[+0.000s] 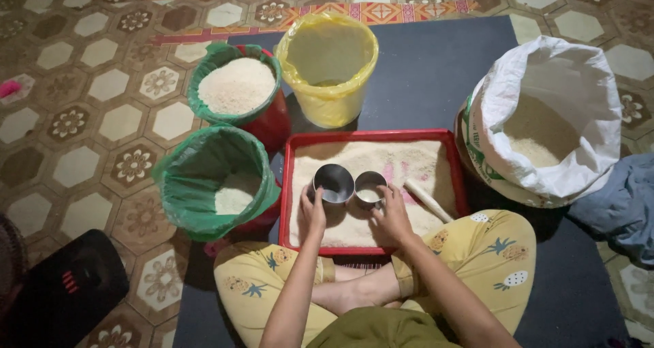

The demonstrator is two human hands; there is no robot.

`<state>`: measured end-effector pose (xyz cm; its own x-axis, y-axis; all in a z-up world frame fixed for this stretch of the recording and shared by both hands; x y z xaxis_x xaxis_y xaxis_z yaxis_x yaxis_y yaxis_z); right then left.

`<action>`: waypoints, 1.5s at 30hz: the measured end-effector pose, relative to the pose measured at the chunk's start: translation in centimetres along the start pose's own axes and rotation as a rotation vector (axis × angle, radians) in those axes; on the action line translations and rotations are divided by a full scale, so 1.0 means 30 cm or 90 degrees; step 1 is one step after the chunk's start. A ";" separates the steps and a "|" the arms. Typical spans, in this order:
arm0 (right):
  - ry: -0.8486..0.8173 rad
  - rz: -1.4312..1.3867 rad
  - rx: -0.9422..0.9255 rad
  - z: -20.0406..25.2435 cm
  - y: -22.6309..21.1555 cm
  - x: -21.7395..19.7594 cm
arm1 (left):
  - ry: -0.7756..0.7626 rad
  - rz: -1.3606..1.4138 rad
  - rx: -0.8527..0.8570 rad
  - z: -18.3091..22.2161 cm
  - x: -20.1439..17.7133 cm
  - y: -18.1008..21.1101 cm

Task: Transferring powder from a central tray into multiple bags using small metal cups while sitting on the floor.

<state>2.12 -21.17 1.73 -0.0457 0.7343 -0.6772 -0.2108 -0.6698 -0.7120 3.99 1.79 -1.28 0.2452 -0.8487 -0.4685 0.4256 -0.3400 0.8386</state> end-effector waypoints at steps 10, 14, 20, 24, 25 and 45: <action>0.147 0.494 0.167 -0.199 0.278 0.025 | 0.029 0.103 0.081 0.173 -0.087 0.036; 0.246 0.452 0.240 -0.254 0.361 0.041 | 0.134 0.104 0.169 0.124 -0.048 -0.129; 0.285 0.450 0.203 -0.307 0.348 -0.003 | 0.157 0.036 0.213 0.092 -0.024 -0.171; 0.204 0.307 0.096 -0.417 0.371 0.004 | 0.162 0.030 0.237 0.085 -0.008 -0.189; 0.205 0.308 0.095 -0.400 0.284 -0.019 | 0.161 0.032 0.237 0.086 -0.004 -0.189; 0.002 0.511 -0.330 -0.160 0.083 -0.110 | 0.186 -0.079 0.271 0.086 -0.008 -0.195</action>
<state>6.45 -25.77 1.30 0.0140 0.0345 -0.9993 0.3415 -0.9395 -0.0276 -0.81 2.94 -5.36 0.4741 -0.6642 -0.5780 0.0902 -0.6164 0.7823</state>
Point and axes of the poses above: each hand's wrist, its own z-axis away from the middle knuckle, its own x-axis out of the palm, y = z × x, the point moved 2 cm from there along -z, towards the middle knuckle, and after that the axes turned 12 degrees about x, right-handed, at the moved point
